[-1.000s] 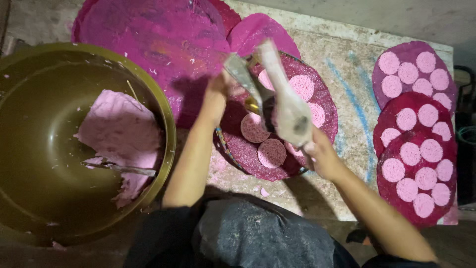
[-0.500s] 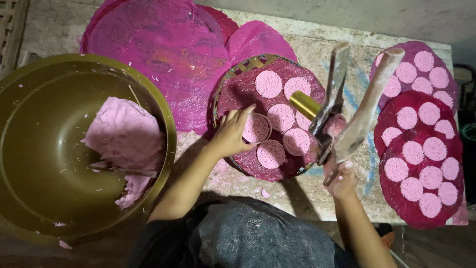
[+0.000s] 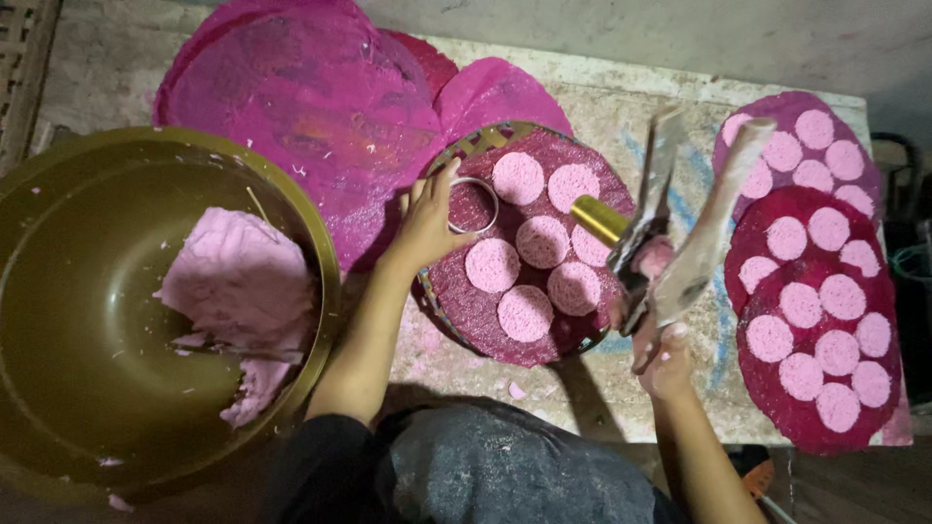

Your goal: The person scoops pink paste from a large bowl into a wooden hand-held mold, squeezes the press to eject a formed round disc onto a mesh tray, and repeats the cycle across several trays, finally covering a filled tray with a pink sheet.

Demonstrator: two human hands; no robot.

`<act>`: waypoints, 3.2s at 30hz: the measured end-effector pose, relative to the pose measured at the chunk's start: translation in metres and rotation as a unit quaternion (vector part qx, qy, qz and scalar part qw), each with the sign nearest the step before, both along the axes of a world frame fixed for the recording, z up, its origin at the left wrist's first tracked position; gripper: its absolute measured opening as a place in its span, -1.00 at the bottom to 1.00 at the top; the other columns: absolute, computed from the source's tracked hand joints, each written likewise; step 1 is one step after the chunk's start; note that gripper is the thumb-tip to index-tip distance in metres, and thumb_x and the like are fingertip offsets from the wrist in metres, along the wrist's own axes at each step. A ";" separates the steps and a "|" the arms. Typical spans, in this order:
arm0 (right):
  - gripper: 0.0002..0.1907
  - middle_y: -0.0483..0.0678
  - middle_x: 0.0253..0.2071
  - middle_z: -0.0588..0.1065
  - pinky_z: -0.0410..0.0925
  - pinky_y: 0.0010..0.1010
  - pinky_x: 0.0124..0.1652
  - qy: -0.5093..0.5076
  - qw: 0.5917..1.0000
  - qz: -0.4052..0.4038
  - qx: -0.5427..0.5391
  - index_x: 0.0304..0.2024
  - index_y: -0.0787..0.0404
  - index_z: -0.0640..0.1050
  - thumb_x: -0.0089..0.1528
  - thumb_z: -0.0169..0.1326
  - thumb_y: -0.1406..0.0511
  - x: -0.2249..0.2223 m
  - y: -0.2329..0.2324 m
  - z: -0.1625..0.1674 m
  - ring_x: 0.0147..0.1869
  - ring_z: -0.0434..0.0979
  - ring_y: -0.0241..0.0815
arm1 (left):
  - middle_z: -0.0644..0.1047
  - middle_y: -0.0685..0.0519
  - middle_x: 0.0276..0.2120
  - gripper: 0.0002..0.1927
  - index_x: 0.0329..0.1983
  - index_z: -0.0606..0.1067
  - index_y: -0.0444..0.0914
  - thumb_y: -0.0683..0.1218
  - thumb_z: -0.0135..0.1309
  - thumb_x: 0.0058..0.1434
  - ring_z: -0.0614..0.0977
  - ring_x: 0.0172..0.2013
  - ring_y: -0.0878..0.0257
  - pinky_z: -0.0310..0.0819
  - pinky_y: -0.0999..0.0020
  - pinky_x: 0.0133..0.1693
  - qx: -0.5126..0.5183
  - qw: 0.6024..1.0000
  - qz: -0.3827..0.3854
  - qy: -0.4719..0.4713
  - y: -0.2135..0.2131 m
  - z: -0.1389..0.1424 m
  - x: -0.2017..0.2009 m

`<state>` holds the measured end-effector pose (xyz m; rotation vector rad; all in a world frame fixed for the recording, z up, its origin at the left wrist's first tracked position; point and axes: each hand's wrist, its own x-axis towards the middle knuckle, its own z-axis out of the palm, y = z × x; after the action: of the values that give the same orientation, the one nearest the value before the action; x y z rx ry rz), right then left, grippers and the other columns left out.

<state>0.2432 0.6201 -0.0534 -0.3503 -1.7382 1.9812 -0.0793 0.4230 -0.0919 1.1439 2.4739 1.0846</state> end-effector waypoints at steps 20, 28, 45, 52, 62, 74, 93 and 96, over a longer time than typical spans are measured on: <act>-0.16 0.02 -0.44 0.53 0.41 -0.25 -0.26 -0.488 0.778 0.250 0.308 -0.17 0.32 0.59 0.29 -0.33 -0.27 -0.211 0.021 0.105 -0.36 0.51 -0.16 | 0.37 0.19 -0.46 -0.53 -0.33 0.35 -0.12 0.34 -0.13 0.37 0.45 -0.35 0.28 0.43 0.24 -0.02 0.713 0.360 -0.161 -0.579 0.037 0.030 -0.067; -0.13 0.04 -0.49 0.53 0.45 -0.14 -0.23 -0.499 0.741 0.260 0.366 -0.07 0.34 0.59 0.29 -0.33 -0.27 -0.219 0.000 0.098 -0.36 0.60 -0.07 | 0.29 0.23 -0.52 -0.57 -0.36 0.32 -0.10 0.30 -0.13 0.40 0.38 -0.44 0.31 0.43 0.23 -0.12 0.727 0.368 -0.110 -0.569 0.026 0.002 -0.068; -0.38 0.29 -0.45 0.54 0.39 0.01 -0.16 -0.382 0.778 0.184 0.463 0.10 0.31 0.55 0.35 -0.15 -0.06 -0.229 -0.007 0.078 -0.28 0.61 0.23 | 0.21 0.26 -0.61 -0.61 -0.45 0.25 -0.06 0.26 -0.11 0.33 0.25 -0.56 0.37 0.25 0.32 -0.29 0.721 0.433 -0.107 -0.530 0.032 0.024 -0.092; -0.37 0.20 -0.47 0.50 0.43 -0.02 -0.26 -0.461 0.780 0.201 0.374 -0.03 0.29 0.59 0.37 -0.17 -0.11 -0.222 0.004 0.080 -0.36 0.57 0.14 | 0.21 0.26 -0.62 -0.65 -0.49 0.25 -0.07 0.20 -0.13 0.30 0.26 -0.56 0.35 0.25 0.30 -0.31 0.712 0.391 -0.034 -0.582 0.041 0.025 -0.069; -0.39 0.22 -0.47 0.56 0.42 -0.01 -0.19 -0.434 0.771 0.170 0.434 -0.12 0.30 0.59 0.38 -0.19 -0.09 -0.225 0.012 0.072 -0.34 0.66 0.17 | 0.21 0.23 -0.65 -0.64 -0.52 0.24 -0.08 0.21 -0.16 0.25 0.25 -0.61 0.33 0.24 0.28 -0.37 0.711 0.403 -0.022 -0.576 0.047 0.049 -0.082; -0.48 -0.03 -0.48 0.45 0.31 -0.33 -0.39 -0.186 0.904 0.072 0.378 -0.18 0.28 0.53 0.45 -0.08 -0.05 -0.198 0.017 0.004 -0.43 0.42 -0.24 | 0.51 0.01 -0.36 -0.56 -0.27 0.45 -0.25 0.17 -0.26 0.32 0.57 -0.30 0.20 0.47 0.18 -0.04 0.585 0.625 0.127 -0.500 0.029 0.048 -0.061; -0.15 -0.13 -0.52 0.33 0.07 -0.44 -0.62 -0.035 0.982 -0.182 0.036 -0.14 0.30 0.44 0.28 -0.24 -0.37 -0.027 0.032 -0.059 -0.60 0.24 -0.31 | 0.31 -0.22 0.20 0.19 0.46 0.02 -0.19 0.09 0.47 -0.14 0.33 0.24 -0.14 0.23 -0.09 0.24 -0.010 0.982 0.185 0.019 0.036 0.025 0.044; -0.24 -0.14 -0.53 0.32 0.11 -0.46 -0.60 0.009 0.987 -0.157 -0.013 -0.09 0.26 0.41 0.34 -0.22 -0.30 -0.029 0.021 -0.047 -0.59 0.26 -0.32 | 0.33 -0.24 0.24 0.18 0.45 0.02 -0.27 0.08 0.46 -0.12 0.34 0.27 -0.15 0.14 -0.12 0.31 0.102 0.979 0.166 0.066 0.010 0.043 0.053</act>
<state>0.2142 0.6408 -0.1002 -0.5750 -1.5399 1.7740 -0.0262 0.4327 -0.0490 0.8950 2.7825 1.4230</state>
